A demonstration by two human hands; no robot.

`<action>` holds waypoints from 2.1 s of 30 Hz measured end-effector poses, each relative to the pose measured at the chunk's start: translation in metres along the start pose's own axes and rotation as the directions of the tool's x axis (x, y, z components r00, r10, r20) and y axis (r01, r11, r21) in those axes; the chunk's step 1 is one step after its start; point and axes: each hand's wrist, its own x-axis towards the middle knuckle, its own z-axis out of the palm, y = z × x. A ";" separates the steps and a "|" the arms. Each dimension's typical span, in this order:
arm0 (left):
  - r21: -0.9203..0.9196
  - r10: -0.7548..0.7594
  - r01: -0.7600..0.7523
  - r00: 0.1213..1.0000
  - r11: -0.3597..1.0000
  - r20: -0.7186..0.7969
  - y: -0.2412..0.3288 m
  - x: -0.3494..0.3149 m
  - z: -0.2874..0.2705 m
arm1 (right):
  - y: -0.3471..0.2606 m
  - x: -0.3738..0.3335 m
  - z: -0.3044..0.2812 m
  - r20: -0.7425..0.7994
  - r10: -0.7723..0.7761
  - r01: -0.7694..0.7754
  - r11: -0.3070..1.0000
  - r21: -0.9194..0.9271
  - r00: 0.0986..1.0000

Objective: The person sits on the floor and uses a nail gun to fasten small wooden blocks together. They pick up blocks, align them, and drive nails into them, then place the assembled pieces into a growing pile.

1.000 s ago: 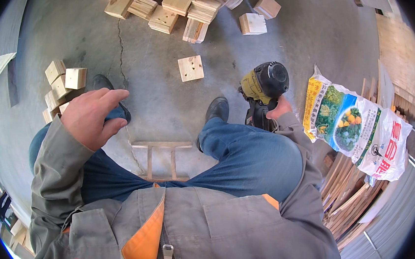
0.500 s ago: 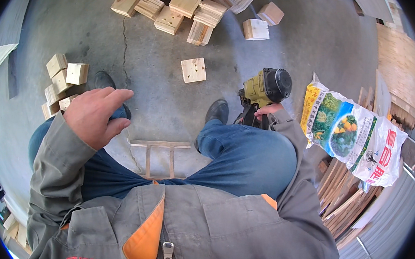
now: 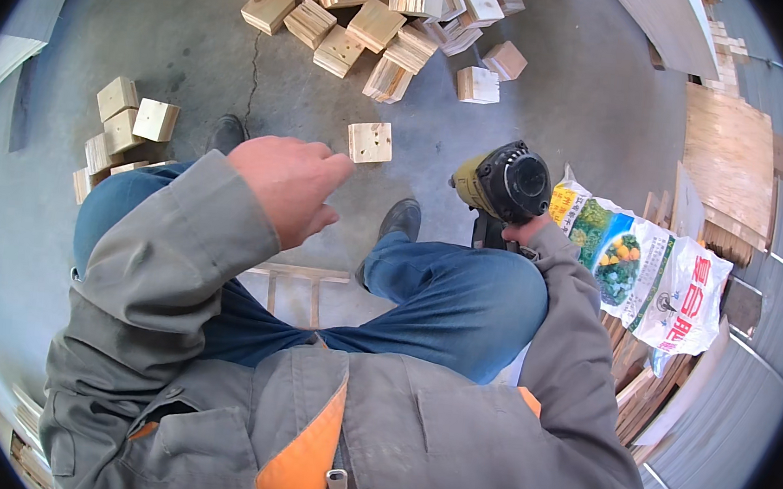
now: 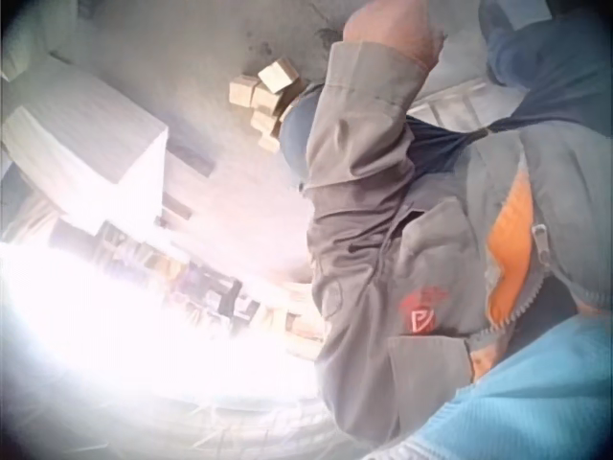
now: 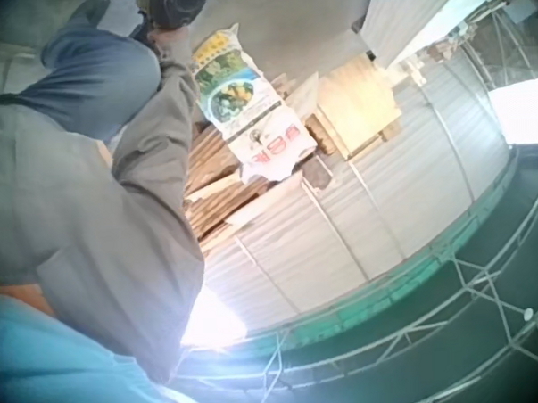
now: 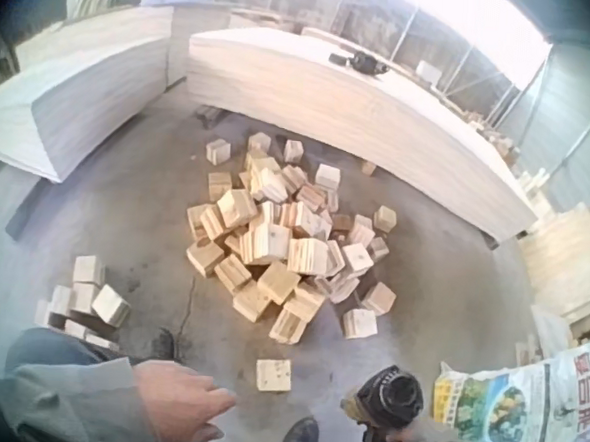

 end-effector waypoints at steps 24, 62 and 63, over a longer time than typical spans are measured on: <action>-0.037 -0.145 0.140 0.971 0.989 -0.191 -0.042 -0.041 -0.005 | -0.054 0.105 0.045 0.142 -0.294 0.078 0.623 0.778 0.945; -0.081 -0.106 0.092 0.978 0.992 -0.180 -0.046 -0.034 -0.005 | 0.018 0.103 0.042 -0.095 -0.100 0.128 0.924 0.360 0.990; -0.076 -0.127 0.116 0.978 0.990 -0.168 -0.048 -0.034 -0.003 | 0.025 0.107 0.048 -0.085 -0.054 0.083 0.919 0.385 0.995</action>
